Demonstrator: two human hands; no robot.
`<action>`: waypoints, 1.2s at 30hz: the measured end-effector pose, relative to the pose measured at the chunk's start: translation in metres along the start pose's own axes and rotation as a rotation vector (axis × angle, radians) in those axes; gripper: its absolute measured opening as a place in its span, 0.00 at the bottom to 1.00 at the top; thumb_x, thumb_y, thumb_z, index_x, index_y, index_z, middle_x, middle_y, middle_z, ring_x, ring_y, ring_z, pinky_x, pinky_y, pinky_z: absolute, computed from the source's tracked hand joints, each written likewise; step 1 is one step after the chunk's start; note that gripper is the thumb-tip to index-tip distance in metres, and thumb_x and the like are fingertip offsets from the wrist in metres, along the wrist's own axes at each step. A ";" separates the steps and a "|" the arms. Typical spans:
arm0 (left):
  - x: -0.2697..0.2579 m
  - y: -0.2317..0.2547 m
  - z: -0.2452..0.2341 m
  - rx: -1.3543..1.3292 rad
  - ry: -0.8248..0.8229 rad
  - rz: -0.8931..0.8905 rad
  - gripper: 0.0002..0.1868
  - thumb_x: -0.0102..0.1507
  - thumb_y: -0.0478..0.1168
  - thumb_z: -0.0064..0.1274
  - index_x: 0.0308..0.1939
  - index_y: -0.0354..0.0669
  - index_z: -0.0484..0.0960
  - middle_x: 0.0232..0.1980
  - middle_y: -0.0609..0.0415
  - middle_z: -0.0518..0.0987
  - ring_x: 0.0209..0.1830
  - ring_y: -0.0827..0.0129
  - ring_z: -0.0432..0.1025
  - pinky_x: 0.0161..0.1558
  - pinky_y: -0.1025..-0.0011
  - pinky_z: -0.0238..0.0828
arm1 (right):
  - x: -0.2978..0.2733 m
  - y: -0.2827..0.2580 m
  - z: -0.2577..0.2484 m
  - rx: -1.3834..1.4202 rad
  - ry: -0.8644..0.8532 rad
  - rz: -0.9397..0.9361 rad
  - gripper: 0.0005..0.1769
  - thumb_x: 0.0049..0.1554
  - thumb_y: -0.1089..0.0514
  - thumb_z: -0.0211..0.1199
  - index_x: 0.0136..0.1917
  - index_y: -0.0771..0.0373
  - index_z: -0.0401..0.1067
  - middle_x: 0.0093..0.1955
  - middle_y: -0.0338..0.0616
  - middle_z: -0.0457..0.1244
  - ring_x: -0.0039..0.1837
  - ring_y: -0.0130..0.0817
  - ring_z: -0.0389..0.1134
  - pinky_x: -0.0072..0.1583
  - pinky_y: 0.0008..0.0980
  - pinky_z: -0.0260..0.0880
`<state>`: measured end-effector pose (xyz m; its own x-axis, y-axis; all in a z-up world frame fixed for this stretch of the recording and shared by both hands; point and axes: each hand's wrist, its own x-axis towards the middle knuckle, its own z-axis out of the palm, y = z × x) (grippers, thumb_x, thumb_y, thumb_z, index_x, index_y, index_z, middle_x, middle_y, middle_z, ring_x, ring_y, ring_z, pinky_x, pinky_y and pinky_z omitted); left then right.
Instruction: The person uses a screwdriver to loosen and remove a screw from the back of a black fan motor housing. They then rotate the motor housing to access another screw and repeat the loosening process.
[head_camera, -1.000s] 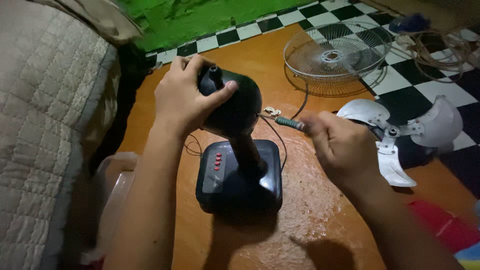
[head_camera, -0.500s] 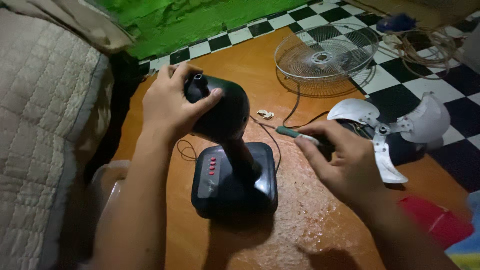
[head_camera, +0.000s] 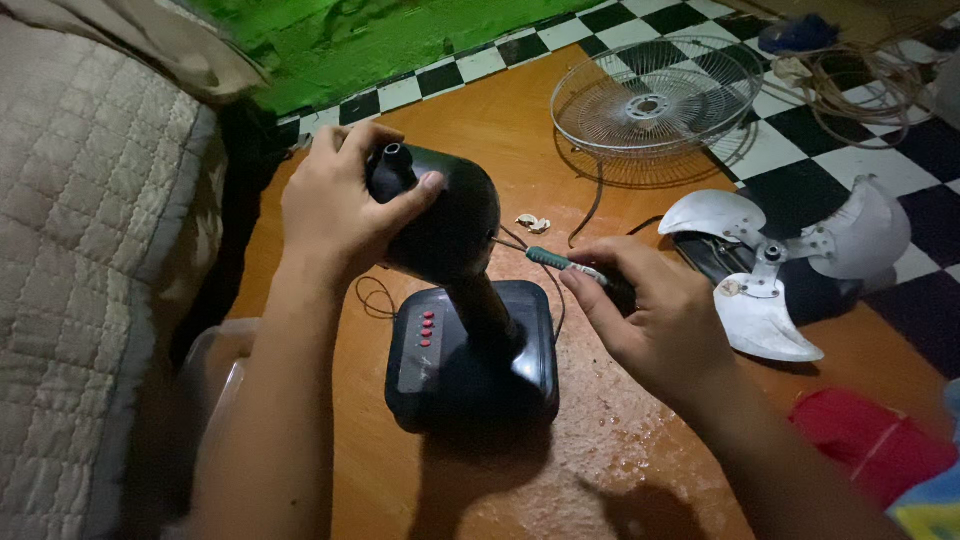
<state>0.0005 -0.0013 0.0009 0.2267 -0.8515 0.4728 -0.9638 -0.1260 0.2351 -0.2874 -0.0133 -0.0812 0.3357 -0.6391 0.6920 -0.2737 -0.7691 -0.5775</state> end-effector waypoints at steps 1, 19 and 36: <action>0.000 0.000 0.000 -0.004 0.021 0.032 0.38 0.51 0.74 0.56 0.55 0.56 0.81 0.54 0.48 0.76 0.52 0.53 0.76 0.49 0.55 0.73 | 0.001 0.000 -0.001 0.000 0.004 -0.038 0.10 0.60 0.58 0.67 0.53 0.65 0.75 0.44 0.46 0.71 0.42 0.30 0.74 0.41 0.28 0.73; -0.001 -0.005 0.000 -0.037 0.097 0.146 0.37 0.54 0.72 0.57 0.56 0.53 0.82 0.56 0.47 0.76 0.53 0.51 0.76 0.52 0.53 0.73 | 0.015 0.017 -0.015 0.052 -0.089 -0.242 0.15 0.55 0.66 0.70 0.56 0.62 0.74 0.49 0.45 0.69 0.51 0.35 0.70 0.49 0.33 0.74; 0.000 -0.003 -0.002 0.015 -0.017 0.021 0.42 0.50 0.77 0.55 0.57 0.54 0.80 0.54 0.46 0.75 0.52 0.52 0.75 0.47 0.52 0.73 | -0.002 0.032 -0.009 0.152 -0.091 -0.047 0.15 0.57 0.65 0.66 0.58 0.64 0.72 0.51 0.45 0.68 0.53 0.30 0.73 0.53 0.29 0.77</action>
<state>0.0037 0.0005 0.0019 0.2046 -0.8624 0.4631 -0.9702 -0.1159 0.2128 -0.3053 -0.0369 -0.0973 0.4266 -0.5940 0.6820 -0.1189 -0.7843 -0.6088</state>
